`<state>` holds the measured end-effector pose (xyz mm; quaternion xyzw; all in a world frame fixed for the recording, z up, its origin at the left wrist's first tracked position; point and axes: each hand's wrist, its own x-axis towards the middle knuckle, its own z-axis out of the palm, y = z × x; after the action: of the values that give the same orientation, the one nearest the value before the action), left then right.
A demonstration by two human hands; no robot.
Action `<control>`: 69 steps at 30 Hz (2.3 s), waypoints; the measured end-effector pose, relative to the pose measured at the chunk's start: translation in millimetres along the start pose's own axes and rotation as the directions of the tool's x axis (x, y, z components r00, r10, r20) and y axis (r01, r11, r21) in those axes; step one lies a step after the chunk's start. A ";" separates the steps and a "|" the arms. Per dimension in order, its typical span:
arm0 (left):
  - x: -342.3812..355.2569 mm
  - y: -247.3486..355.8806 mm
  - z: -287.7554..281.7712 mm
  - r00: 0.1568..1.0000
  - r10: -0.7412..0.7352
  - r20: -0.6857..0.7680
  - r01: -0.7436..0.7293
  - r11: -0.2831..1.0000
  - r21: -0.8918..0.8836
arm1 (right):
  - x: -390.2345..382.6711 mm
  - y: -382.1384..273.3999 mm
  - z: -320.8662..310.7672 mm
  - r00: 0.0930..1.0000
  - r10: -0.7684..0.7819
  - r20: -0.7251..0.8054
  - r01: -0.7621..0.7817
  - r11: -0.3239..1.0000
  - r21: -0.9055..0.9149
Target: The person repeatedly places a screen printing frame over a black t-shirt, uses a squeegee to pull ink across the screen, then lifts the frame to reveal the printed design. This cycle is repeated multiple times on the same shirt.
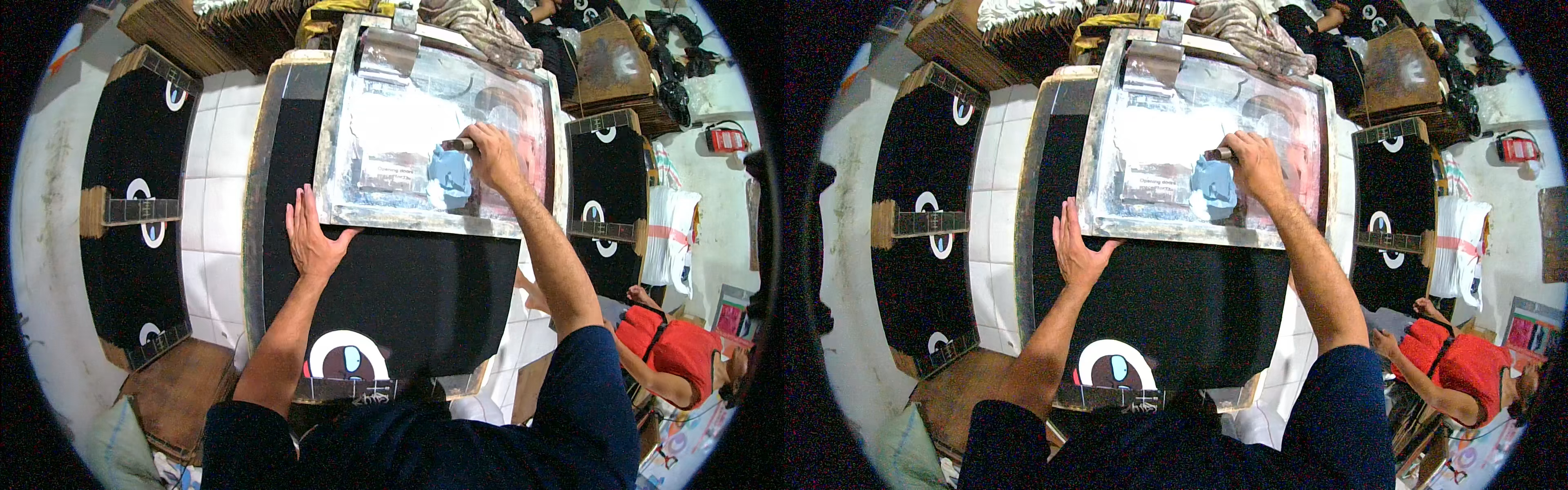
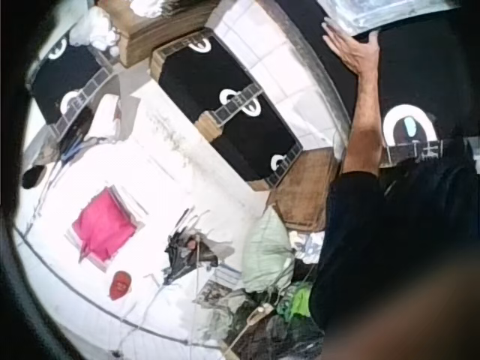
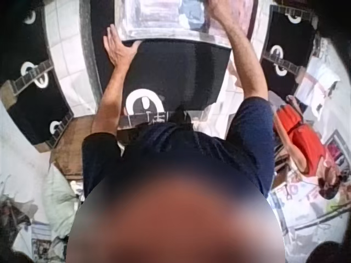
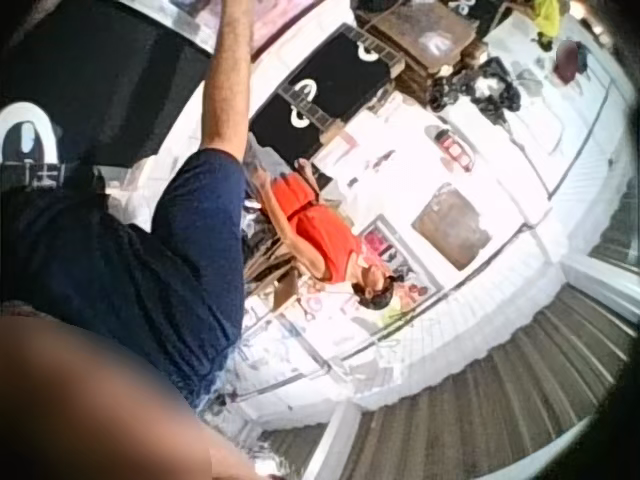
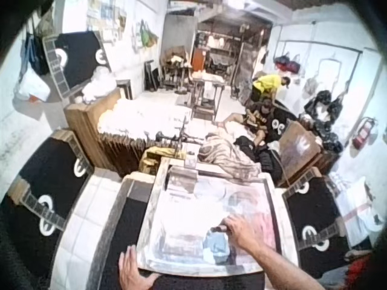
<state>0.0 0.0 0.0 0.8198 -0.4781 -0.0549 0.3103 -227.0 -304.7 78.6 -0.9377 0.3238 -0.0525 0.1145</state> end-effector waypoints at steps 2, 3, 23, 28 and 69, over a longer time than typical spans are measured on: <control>4.6 -3.6 5.3 0.999 0.022 -0.041 -0.025 0.997 -0.076 | -3.0 -3.4 -2.8 0.999 -0.030 -0.040 0.030 1.000 -0.007; 1.7 -6.4 5.6 0.996 0.059 -0.067 -0.066 0.993 -0.099 | -4.9 -4.2 -3.5 0.996 -0.059 -0.067 0.059 0.998 -0.002; 3.9 -5.5 6.8 0.995 0.072 -0.067 -0.073 0.997 -0.017 | 58.7 21.5 13.5 0.972 -0.129 -0.199 0.141 0.989 0.049; 5.2 -3.1 6.3 0.994 0.073 -0.082 -0.075 0.997 -0.016 | 4.6 -4.2 13.3 0.993 -0.018 -0.115 0.021 0.999 0.024; 8.7 -2.4 1.5 0.997 0.061 -0.054 -0.064 0.996 -0.069 | 144.5 -96.1 43.4 0.945 0.017 -0.325 -0.071 0.985 -0.155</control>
<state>5.8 -6.9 -0.7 0.7942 -0.4930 -0.0406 0.3530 -48.8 -312.9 64.1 -0.9153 0.3621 -0.1758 -0.0167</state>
